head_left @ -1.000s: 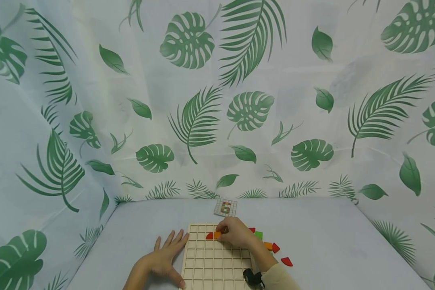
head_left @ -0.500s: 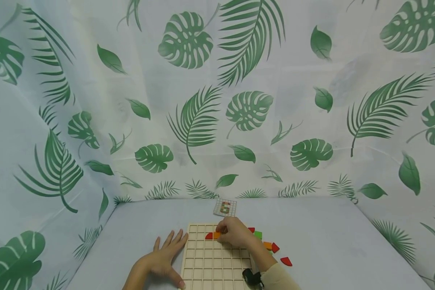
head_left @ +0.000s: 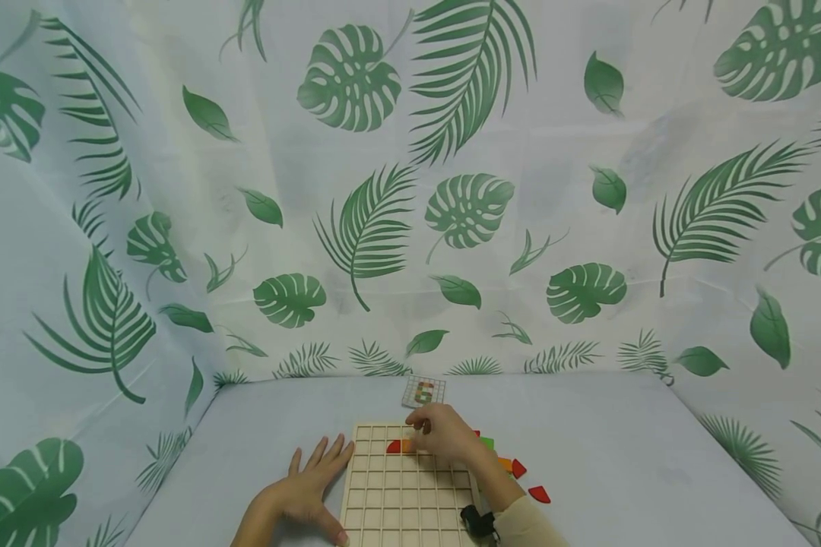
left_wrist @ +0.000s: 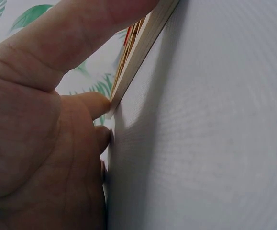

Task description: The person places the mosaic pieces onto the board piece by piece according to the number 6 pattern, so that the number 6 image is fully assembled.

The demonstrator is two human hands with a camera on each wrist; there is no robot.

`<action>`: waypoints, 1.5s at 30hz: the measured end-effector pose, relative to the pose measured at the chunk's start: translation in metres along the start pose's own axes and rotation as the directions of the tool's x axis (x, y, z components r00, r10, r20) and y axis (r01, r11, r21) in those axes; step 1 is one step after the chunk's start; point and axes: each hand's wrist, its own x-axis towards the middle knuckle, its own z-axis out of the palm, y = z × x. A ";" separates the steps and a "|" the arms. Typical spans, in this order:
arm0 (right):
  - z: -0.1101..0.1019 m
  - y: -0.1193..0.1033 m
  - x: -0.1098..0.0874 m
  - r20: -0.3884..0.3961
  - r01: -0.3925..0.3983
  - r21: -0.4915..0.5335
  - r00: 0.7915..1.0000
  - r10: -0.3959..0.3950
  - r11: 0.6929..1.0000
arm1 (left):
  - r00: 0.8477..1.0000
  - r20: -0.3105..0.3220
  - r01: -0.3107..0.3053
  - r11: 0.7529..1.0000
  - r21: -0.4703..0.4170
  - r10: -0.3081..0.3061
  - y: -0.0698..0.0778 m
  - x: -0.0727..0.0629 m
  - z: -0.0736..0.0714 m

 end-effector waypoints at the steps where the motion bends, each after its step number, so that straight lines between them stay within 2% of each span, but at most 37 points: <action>1: -0.002 -0.001 0.000 -0.009 0.006 0.003 1.000 -0.006 1.000 | 1.000 0.001 0.003 1.000 0.000 -0.003 0.000 0.000 0.000; 6: -0.013 -0.007 -0.004 -0.030 0.045 0.010 0.999 -0.044 0.999 | 1.000 0.003 0.015 1.000 0.000 -0.015 0.002 0.001 -0.001; 10: -0.024 -0.010 -0.009 -0.053 0.045 0.000 0.998 -0.045 0.999 | 1.000 0.003 0.015 1.000 -0.001 -0.014 0.002 0.001 -0.001; 29: -0.062 0.015 -0.029 -0.144 -0.104 -0.031 0.985 0.098 0.994 | 1.000 0.003 0.012 1.000 -0.004 -0.012 0.001 0.002 0.000; 45: -0.072 0.026 -0.035 -0.134 -0.187 -0.041 0.974 0.180 0.982 | 1.000 0.012 -0.013 1.000 -0.015 0.013 -0.001 0.000 0.000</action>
